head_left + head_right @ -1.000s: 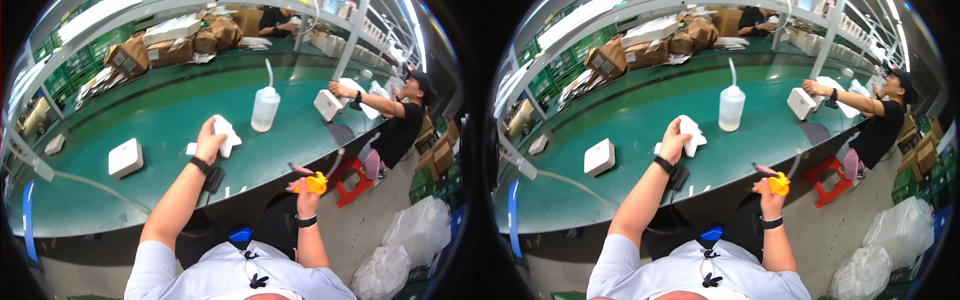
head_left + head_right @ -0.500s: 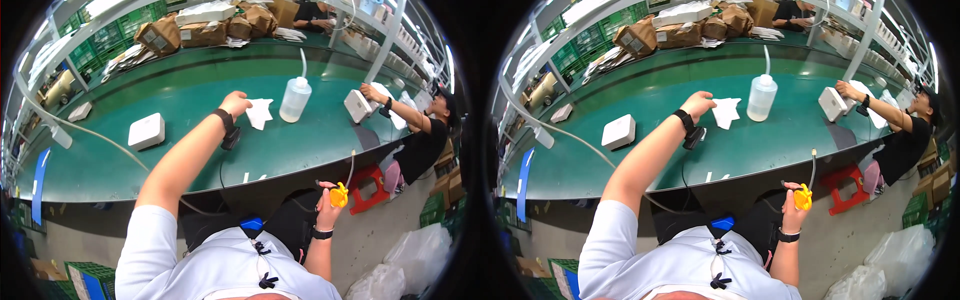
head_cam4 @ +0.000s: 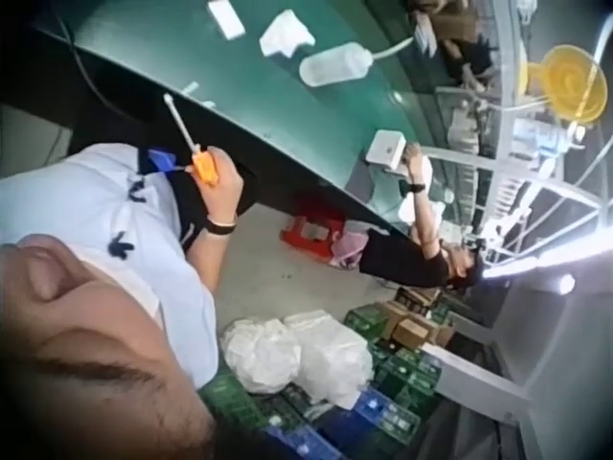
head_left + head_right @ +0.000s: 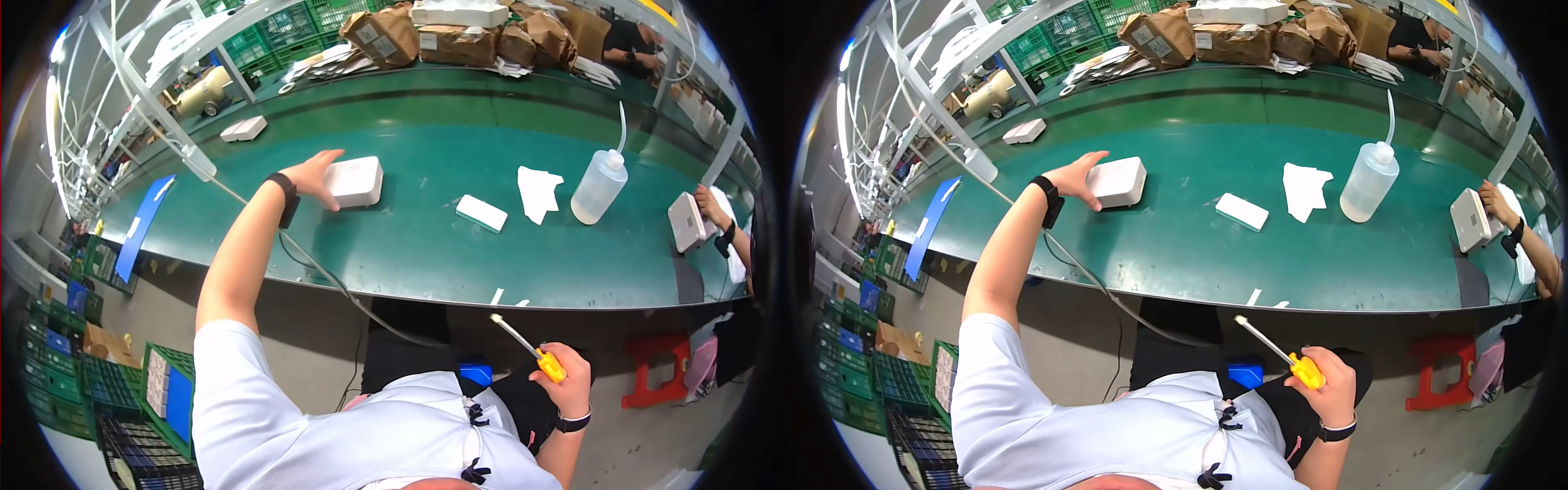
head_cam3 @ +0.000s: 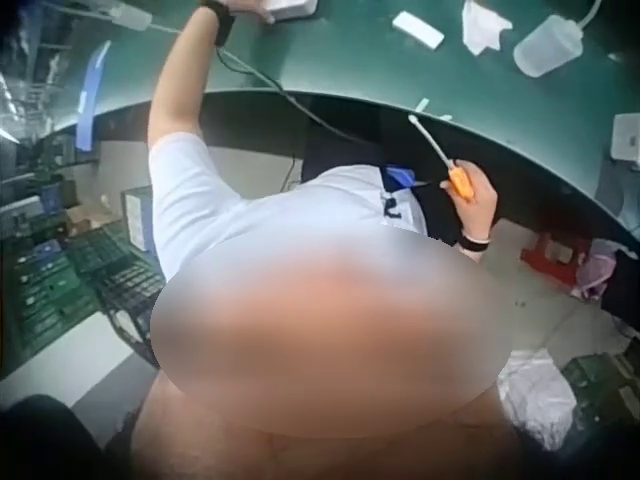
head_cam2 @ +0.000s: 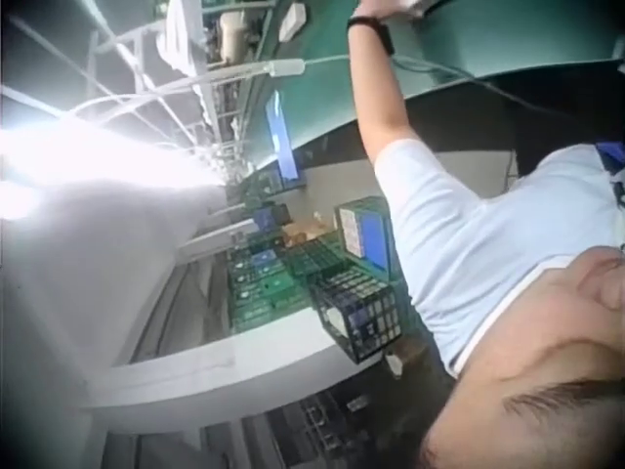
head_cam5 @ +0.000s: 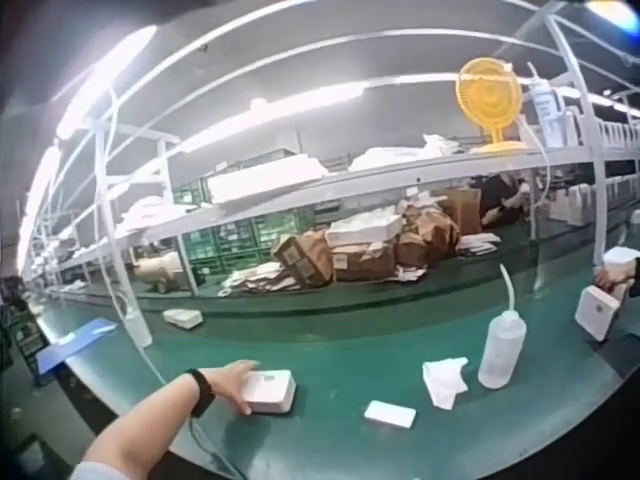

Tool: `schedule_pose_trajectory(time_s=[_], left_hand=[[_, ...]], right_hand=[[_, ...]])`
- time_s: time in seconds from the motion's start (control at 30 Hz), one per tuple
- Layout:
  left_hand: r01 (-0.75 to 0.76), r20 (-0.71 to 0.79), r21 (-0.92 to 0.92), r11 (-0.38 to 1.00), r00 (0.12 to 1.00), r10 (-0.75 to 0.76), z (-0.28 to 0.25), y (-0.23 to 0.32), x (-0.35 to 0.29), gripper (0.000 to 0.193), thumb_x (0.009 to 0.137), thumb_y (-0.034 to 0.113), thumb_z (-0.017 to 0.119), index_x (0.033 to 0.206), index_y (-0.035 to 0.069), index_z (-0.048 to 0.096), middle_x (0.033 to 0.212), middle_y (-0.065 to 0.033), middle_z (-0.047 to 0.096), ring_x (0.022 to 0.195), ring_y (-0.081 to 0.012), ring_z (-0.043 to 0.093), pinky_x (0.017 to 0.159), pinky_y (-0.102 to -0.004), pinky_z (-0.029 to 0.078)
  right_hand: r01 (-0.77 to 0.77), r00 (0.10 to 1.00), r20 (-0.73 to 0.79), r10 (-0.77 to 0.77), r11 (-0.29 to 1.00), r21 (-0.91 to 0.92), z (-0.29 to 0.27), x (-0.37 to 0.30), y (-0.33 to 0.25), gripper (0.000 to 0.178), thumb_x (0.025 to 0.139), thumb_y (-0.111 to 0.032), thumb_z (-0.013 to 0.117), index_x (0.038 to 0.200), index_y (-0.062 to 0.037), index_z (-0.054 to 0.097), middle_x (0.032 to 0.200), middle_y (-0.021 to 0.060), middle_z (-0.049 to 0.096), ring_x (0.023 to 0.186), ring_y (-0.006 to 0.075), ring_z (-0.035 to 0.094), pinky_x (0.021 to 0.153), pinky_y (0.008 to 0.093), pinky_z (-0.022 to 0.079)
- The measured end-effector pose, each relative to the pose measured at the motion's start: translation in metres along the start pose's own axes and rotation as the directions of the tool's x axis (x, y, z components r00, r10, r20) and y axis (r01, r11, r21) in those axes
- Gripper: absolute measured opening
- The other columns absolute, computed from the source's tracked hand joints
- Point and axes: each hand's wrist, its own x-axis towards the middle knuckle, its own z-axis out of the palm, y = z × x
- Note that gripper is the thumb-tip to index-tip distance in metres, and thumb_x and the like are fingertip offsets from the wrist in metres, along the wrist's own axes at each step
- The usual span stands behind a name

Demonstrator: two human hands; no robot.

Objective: The person cleans a speaker by blowing air on it with a nozzle and wiping it with a cloth, then repeats the process with a second speaker.

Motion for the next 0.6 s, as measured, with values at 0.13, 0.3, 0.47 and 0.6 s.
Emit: schedule_pose_trajectory(time_s=[0.13,0.3,0.47,0.6], left_hand=[[0.056,-0.003,-0.133,0.989,0.998,-0.057,0.012,-0.013,-0.007,0.123,0.054,0.027,0.095,0.155,0.008,0.027,0.153,-0.0174,0.039,0.143,-0.0315,0.036,0.119,-0.0395,0.030],[-0.075,-0.203,-0.272,0.959,0.979,0.019,0.014,0.024,-0.019,0.116,0.054,0.019,0.091,0.151,0.005,0.031,0.144,-0.0186,0.044,0.136,-0.0338,0.043,0.116,-0.0398,0.035],[-0.335,-0.530,0.039,0.942,0.792,0.304,-0.002,0.119,-0.089,0.102,0.056,0.005,0.080,0.147,0.005,0.034,0.135,-0.0167,0.049,0.128,-0.0354,0.048,0.111,-0.0425,0.038],[-0.219,-0.644,0.291,0.931,0.675,0.360,0.012,0.170,-0.148,0.102,0.056,0.004,0.077,0.147,0.007,0.033,0.138,-0.0152,0.050,0.127,-0.0372,0.049,0.112,-0.0486,0.036]], right_hand=[[0.033,0.999,0.007,-0.034,0.998,0.048,0.016,0.016,-0.010,0.060,0.067,-0.043,0.089,0.102,0.0006,0.067,0.096,0.0141,0.070,0.082,0.0321,0.068,0.075,0.0320,0.054],[-0.046,0.998,-0.040,0.048,0.997,0.059,0.017,0.030,-0.026,0.062,0.066,-0.046,0.088,0.100,0.0010,0.067,0.094,0.0138,0.070,0.080,0.0310,0.068,0.073,0.0328,0.053],[-0.044,0.999,0.020,0.042,0.995,0.088,0.003,0.046,-0.047,0.066,0.066,-0.054,0.084,0.096,0.0013,0.067,0.092,0.0139,0.069,0.078,0.0304,0.067,0.070,0.0331,0.053],[0.076,0.996,0.044,-0.080,0.993,0.092,-0.007,0.064,-0.060,0.071,0.066,-0.063,0.079,0.094,0.0011,0.067,0.088,0.0136,0.068,0.074,0.0311,0.066,0.067,0.0335,0.052]])
